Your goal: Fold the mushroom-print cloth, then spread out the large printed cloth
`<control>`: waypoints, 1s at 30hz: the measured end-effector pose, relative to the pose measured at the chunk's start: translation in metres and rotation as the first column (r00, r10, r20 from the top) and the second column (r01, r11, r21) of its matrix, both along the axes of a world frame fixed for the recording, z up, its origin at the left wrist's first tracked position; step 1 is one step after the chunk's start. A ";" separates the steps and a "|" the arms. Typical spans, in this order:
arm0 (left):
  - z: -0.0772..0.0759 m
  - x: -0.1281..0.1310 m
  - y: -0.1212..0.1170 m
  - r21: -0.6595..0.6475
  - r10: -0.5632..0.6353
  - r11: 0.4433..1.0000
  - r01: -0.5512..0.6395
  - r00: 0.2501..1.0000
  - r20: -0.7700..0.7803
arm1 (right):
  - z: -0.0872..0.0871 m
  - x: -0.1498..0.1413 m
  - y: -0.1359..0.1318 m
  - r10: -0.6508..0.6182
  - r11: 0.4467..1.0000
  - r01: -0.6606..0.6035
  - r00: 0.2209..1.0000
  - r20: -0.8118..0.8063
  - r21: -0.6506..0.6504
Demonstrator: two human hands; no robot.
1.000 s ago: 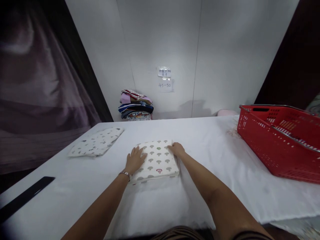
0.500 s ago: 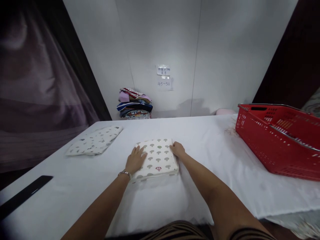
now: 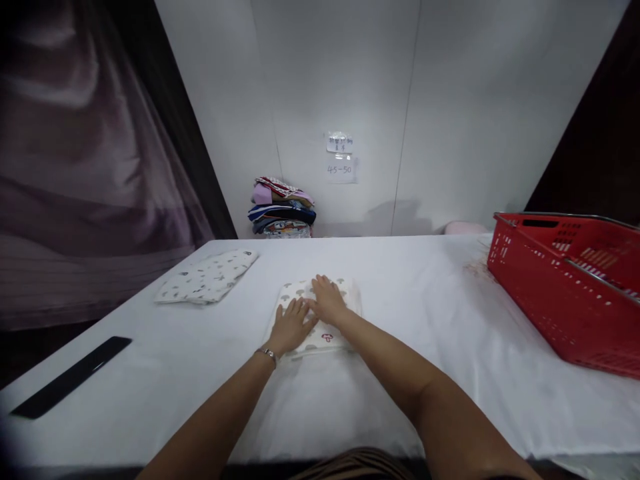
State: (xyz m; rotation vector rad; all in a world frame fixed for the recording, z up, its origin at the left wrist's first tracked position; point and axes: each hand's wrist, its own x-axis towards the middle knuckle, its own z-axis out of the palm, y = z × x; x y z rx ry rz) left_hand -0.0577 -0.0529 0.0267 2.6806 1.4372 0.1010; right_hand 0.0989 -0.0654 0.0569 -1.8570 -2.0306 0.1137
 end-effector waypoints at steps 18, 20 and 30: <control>0.012 -0.006 0.026 -0.005 0.120 0.993 -0.120 0.987 0.103 | -0.033 0.017 0.017 -0.154 0.964 0.168 0.985 0.082 -0.205; 0.005 -0.010 0.029 -0.021 0.142 0.990 -0.140 0.984 0.110 | -0.031 0.021 0.017 -0.170 0.956 0.186 0.981 0.090 -0.225; -0.010 -0.011 0.032 -0.019 0.126 0.992 -0.124 0.982 0.139 | -0.040 0.037 0.011 -0.271 0.929 0.286 0.958 0.095 -0.237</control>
